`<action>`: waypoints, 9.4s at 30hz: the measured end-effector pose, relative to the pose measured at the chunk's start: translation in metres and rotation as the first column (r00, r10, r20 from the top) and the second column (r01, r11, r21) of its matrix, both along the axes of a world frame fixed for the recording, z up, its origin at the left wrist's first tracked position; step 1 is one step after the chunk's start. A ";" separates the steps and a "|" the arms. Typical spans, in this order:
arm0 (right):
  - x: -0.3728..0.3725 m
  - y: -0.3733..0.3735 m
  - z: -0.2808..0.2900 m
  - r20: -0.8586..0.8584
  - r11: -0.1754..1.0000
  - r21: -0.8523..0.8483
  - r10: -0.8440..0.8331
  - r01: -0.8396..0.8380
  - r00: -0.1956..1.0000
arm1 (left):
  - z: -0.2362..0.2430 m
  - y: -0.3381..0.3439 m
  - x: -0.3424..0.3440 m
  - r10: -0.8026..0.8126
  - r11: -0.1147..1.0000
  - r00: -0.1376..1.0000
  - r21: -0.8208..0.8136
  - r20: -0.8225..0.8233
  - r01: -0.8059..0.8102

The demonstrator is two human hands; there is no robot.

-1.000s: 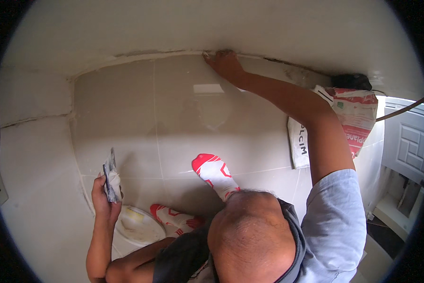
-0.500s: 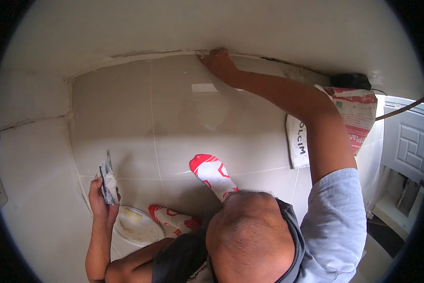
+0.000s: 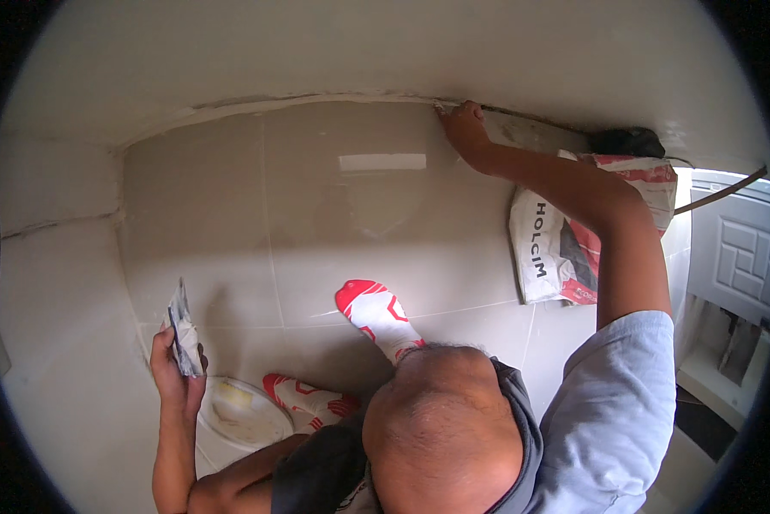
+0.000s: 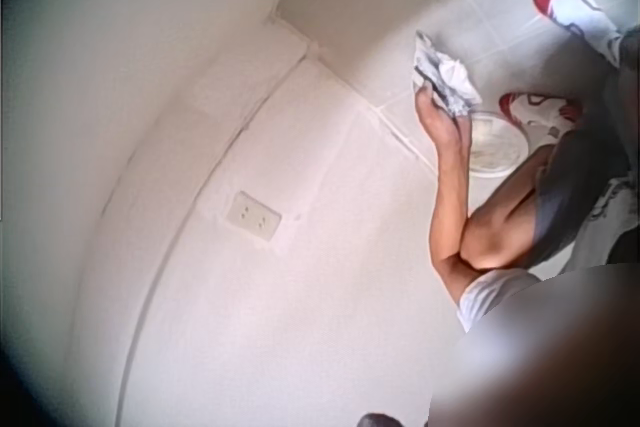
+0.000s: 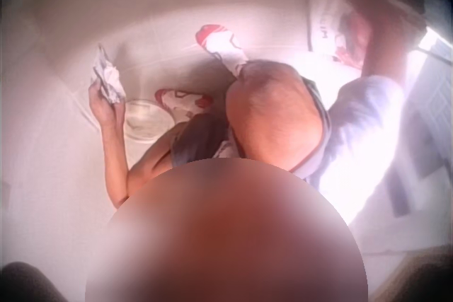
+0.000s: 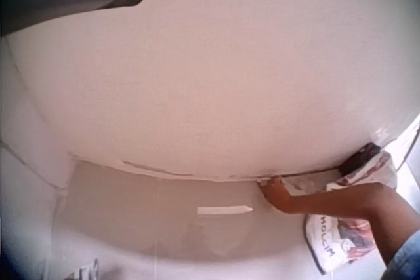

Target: Applying plaster or grout to a wall corner using a putty knife and hands.

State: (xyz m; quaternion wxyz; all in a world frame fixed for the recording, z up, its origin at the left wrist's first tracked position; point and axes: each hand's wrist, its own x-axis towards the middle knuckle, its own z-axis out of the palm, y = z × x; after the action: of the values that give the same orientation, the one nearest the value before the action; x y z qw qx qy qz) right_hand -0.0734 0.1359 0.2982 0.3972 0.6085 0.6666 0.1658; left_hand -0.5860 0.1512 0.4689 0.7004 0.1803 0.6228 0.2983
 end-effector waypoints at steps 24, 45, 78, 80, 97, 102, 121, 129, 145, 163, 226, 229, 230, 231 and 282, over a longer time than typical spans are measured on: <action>-0.047 0.053 -0.007 -0.278 0.977 0.170 0.171 -0.126 0.945 | -0.003 0.000 -0.009 -0.007 1.000 1.000 -0.004 -0.015 0.007; -0.196 -0.034 0.148 -0.995 0.982 -0.044 -0.061 -0.186 -0.085 | -0.010 -0.013 0.027 -0.074 0.992 0.989 -0.088 0.129 0.086; -0.256 -0.022 0.156 -0.719 0.953 -0.266 -0.294 -0.141 -0.630 | -0.008 -0.007 0.027 -0.198 0.974 0.956 -0.070 0.215 0.218; -0.256 -0.020 0.159 -0.720 0.969 -0.216 -0.240 -0.119 -0.651 | -0.011 -0.007 0.023 -0.195 0.967 0.962 -0.126 0.190 0.221; -0.252 -0.005 0.156 -0.896 0.879 0.438 0.410 -0.187 -0.171 | -0.005 -0.006 0.018 -0.114 0.990 0.927 -0.035 0.359 0.135; -0.253 -0.006 0.152 -0.929 0.952 0.296 0.266 -0.082 -0.257 | -0.007 -0.007 0.018 -0.179 0.981 0.950 -0.019 0.255 0.191; -0.158 0.117 0.008 -0.442 0.936 0.244 0.339 -0.253 0.830 | -0.018 -0.008 -0.013 0.059 0.990 0.991 -0.134 0.117 -0.043; -0.139 0.129 -0.021 -0.283 0.963 0.171 0.248 -0.206 0.926 | -0.021 -0.013 -0.025 0.030 0.994 0.984 -0.107 0.176 -0.011; -0.095 0.064 -0.001 -0.208 0.981 0.105 0.181 -0.162 0.961 | -0.017 -0.012 -0.024 0.051 0.992 0.987 -0.122 0.152 -0.032; -0.116 0.102 -0.036 -0.034 0.966 0.069 0.250 -0.248 0.968 | -0.018 -0.011 -0.025 0.031 0.995 0.989 -0.093 0.141 -0.018; -0.262 -0.041 0.145 -0.824 0.997 0.054 0.018 -0.047 -0.567 | -0.001 -0.004 0.039 -0.233 0.970 0.942 -0.009 0.243 0.242; -0.252 -0.037 0.148 -0.770 0.998 0.023 -0.018 -0.056 -0.638 | 0.001 -0.004 0.039 -0.208 0.975 0.945 -0.026 0.251 0.221; -0.254 -0.038 0.150 -0.771 0.998 0.026 -0.014 -0.054 -0.636 | -0.001 -0.003 0.037 -0.211 0.975 0.944 -0.016 0.254 0.222; -0.259 -0.039 0.151 -0.787 1.000 0.016 0.019 0.011 -0.617 | -0.002 -0.003 0.036 -0.213 0.975 0.943 -0.005 0.256 0.222; -0.102 0.049 -0.033 -0.954 -0.101 0.153 -0.275 0.983 0.120 | -0.036 0.015 -0.015 0.028 1.000 0.999 -0.013 -0.037 -0.028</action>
State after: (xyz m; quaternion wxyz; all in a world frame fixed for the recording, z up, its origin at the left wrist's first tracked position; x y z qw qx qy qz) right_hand -0.1751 0.1847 0.2656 -0.2224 0.9696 0.1000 -0.0196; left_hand -0.6012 0.1665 0.4327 0.6858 0.1723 0.6401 0.3004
